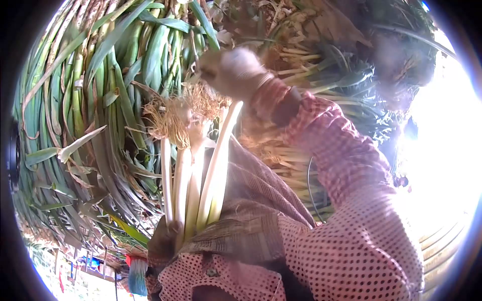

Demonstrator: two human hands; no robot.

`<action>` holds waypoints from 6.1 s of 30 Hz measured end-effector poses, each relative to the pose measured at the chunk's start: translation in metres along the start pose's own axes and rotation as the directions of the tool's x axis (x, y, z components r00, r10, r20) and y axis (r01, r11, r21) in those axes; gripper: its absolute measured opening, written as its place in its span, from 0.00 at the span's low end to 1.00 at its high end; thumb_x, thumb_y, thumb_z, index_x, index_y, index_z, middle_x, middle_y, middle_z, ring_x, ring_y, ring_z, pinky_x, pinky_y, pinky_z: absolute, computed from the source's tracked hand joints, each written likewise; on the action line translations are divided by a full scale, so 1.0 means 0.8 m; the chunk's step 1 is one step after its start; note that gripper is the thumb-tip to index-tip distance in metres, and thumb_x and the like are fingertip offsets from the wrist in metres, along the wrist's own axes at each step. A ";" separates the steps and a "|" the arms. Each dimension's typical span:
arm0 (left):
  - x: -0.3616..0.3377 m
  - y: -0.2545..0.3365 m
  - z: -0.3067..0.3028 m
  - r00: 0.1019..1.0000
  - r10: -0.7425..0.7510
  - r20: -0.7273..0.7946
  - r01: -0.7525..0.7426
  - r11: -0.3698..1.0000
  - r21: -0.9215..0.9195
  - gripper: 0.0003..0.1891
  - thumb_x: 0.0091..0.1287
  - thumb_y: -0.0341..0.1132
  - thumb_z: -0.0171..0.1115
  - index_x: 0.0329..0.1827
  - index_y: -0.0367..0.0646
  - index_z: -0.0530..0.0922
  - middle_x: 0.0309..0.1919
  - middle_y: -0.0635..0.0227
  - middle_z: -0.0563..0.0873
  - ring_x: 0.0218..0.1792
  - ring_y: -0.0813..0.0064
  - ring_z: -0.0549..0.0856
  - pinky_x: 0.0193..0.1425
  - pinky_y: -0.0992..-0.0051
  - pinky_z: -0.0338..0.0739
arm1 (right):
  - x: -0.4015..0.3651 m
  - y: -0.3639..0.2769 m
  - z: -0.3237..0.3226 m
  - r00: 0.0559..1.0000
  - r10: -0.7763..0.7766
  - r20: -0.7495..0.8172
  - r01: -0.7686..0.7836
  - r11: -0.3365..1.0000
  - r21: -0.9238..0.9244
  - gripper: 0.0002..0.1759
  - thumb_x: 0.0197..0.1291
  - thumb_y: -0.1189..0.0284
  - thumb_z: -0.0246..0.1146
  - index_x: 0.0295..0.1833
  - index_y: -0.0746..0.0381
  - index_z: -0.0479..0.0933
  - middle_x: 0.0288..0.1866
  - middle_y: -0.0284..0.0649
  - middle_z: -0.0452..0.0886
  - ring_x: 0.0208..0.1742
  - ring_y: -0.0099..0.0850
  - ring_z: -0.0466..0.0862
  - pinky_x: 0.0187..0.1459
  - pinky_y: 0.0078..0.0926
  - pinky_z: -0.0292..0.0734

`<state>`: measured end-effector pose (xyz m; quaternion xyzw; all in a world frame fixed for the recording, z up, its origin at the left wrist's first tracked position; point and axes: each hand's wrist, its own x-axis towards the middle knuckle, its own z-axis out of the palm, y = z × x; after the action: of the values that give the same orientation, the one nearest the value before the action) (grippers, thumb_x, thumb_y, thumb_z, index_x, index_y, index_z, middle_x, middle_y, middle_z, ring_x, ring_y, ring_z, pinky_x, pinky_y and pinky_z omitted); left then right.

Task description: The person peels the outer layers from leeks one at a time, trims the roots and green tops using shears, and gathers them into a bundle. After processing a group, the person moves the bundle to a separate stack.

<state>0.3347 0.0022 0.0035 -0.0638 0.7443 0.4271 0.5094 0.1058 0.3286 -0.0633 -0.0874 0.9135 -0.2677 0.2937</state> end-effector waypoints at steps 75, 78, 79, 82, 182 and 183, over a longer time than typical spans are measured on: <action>0.013 0.040 -0.040 0.964 -0.240 0.115 0.244 0.969 -0.030 0.39 0.74 0.68 0.48 0.57 0.35 0.82 0.46 0.59 0.86 0.46 0.67 0.85 0.55 0.66 0.80 | -0.136 0.077 0.066 0.929 -0.183 -0.323 0.133 0.976 -0.170 0.43 0.65 0.56 0.69 0.81 0.53 0.59 0.78 0.50 0.68 0.78 0.44 0.68 0.77 0.60 0.61; 0.011 0.043 -0.053 0.956 -0.248 0.156 0.246 0.969 0.027 0.40 0.73 0.69 0.47 0.57 0.35 0.82 0.46 0.58 0.87 0.46 0.66 0.86 0.55 0.65 0.80 | -0.155 -0.011 0.136 0.690 -0.691 -0.217 0.634 0.721 -0.280 0.31 0.63 0.54 0.70 0.70 0.45 0.72 0.66 0.40 0.78 0.67 0.40 0.77 0.70 0.63 0.69; 0.011 0.049 -0.059 0.951 -0.254 0.174 0.249 0.967 0.052 0.41 0.73 0.70 0.47 0.57 0.34 0.82 0.46 0.58 0.87 0.46 0.66 0.86 0.55 0.65 0.80 | -0.132 -0.030 0.143 0.597 -0.779 -0.193 0.730 0.627 -0.271 0.28 0.63 0.56 0.70 0.68 0.43 0.74 0.62 0.37 0.79 0.65 0.38 0.78 0.72 0.63 0.67; 0.026 0.088 -0.079 0.927 -0.275 0.254 0.244 0.958 0.148 0.42 0.73 0.71 0.46 0.57 0.34 0.82 0.46 0.57 0.87 0.47 0.65 0.86 0.56 0.65 0.80 | -0.091 -0.057 0.167 0.466 -0.869 -0.163 0.837 0.493 -0.238 0.21 0.64 0.60 0.70 0.62 0.41 0.79 0.53 0.32 0.82 0.59 0.35 0.80 0.76 0.63 0.62; 0.419 0.418 -0.432 0.752 0.561 -0.347 -0.650 0.716 -0.252 0.17 0.69 0.44 0.68 0.52 0.41 0.84 0.46 0.54 0.90 0.49 0.59 0.90 0.57 0.64 0.85 | -0.139 -0.133 0.096 0.993 0.004 0.117 -0.052 -0.881 0.471 0.24 0.67 0.65 0.65 0.65 0.61 0.72 0.37 0.44 0.84 0.26 0.30 0.79 0.23 0.27 0.73; 0.392 0.453 -0.464 0.620 0.710 -0.335 -0.776 0.492 -0.395 0.14 0.71 0.43 0.68 0.51 0.43 0.85 0.44 0.56 0.90 0.48 0.62 0.90 0.56 0.65 0.85 | -0.124 -0.150 0.087 0.987 -0.003 0.160 -0.068 -0.915 0.398 0.23 0.67 0.65 0.66 0.63 0.61 0.74 0.34 0.42 0.83 0.27 0.30 0.79 0.23 0.28 0.73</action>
<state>-0.2674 0.0759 -0.0013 0.1058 0.5895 0.7778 0.1906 0.2269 0.2285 0.0027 0.3349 -0.0719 -0.9215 0.1832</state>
